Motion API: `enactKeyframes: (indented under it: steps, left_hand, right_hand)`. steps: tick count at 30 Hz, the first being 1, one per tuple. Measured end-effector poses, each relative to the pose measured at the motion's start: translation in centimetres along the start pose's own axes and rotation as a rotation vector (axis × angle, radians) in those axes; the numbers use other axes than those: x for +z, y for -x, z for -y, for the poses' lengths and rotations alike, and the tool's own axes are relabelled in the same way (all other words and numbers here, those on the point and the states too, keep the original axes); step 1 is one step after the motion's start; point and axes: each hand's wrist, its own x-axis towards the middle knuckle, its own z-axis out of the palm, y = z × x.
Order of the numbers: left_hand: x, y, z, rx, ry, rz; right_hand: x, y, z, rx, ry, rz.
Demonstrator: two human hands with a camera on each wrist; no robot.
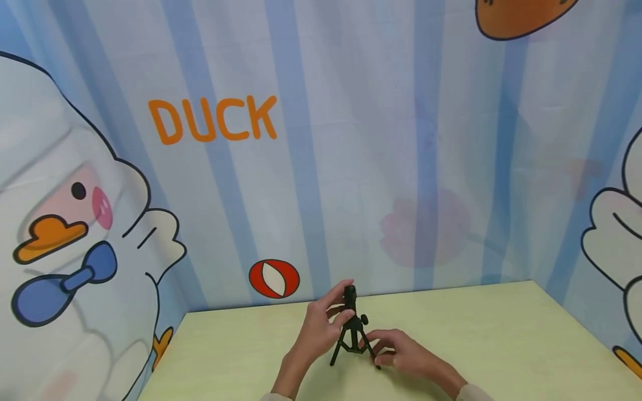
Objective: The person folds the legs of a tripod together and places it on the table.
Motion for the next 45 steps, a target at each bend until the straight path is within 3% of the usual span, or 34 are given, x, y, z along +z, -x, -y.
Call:
enactKeyframes:
  steps: [14,45]
  left_hand:
    - [0.0,0.0,-0.1,0.0,0.012,0.003]
    - [-0.2,0.3,-0.3,0.003,0.054,0.019]
  right_hand:
    - [-0.4,0.0,0.0,-0.066,0.021,0.029]
    - [0.5,-0.6,-0.4,-0.176,0.143,-0.051]
